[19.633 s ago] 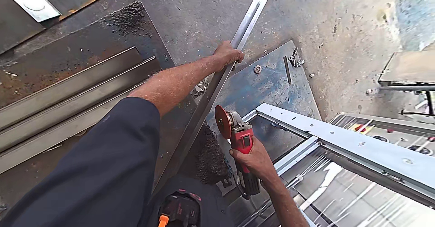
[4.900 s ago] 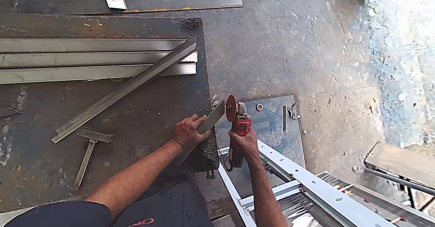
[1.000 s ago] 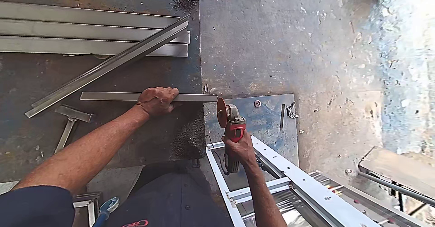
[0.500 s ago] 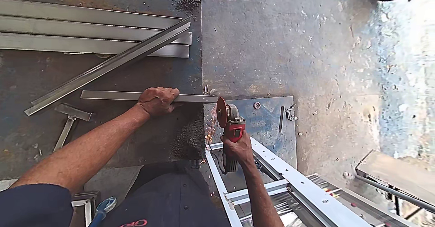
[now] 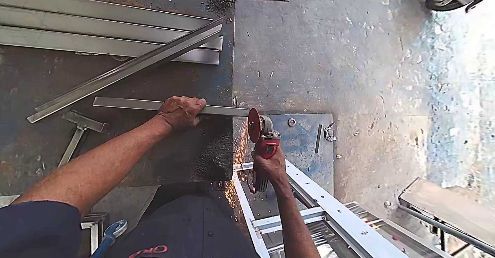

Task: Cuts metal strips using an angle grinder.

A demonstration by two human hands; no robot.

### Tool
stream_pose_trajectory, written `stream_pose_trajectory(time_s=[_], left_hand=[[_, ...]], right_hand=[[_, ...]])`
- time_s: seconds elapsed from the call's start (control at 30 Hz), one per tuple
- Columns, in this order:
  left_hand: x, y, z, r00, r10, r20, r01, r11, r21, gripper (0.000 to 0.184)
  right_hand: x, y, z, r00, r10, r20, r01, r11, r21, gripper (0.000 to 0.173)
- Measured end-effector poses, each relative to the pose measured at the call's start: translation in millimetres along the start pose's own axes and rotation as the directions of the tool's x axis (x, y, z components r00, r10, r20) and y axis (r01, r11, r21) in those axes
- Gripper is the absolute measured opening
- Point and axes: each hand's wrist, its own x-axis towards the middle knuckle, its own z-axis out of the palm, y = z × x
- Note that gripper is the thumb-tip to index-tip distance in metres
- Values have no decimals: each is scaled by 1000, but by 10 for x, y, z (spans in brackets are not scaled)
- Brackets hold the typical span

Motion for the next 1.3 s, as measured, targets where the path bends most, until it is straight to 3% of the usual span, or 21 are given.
stream_pose_trajectory(time_s=[0.9,1.13,1.3], left_hand=[[-4,-2,23,1000,4,-19,-3,1000,6,37],[3,-22,24,1000,7,-11,-7,1000,4,45],[-20,-9,41,999,7,-46,-7,1000,5,46]], right_hand=[[238,-85,-93,998,-4,59,7,999,-42,72],[278,-78,-109,996,28,89,-24,998,-49,71],[203,-97,-196,998,-18,66,15,999,45,69]])
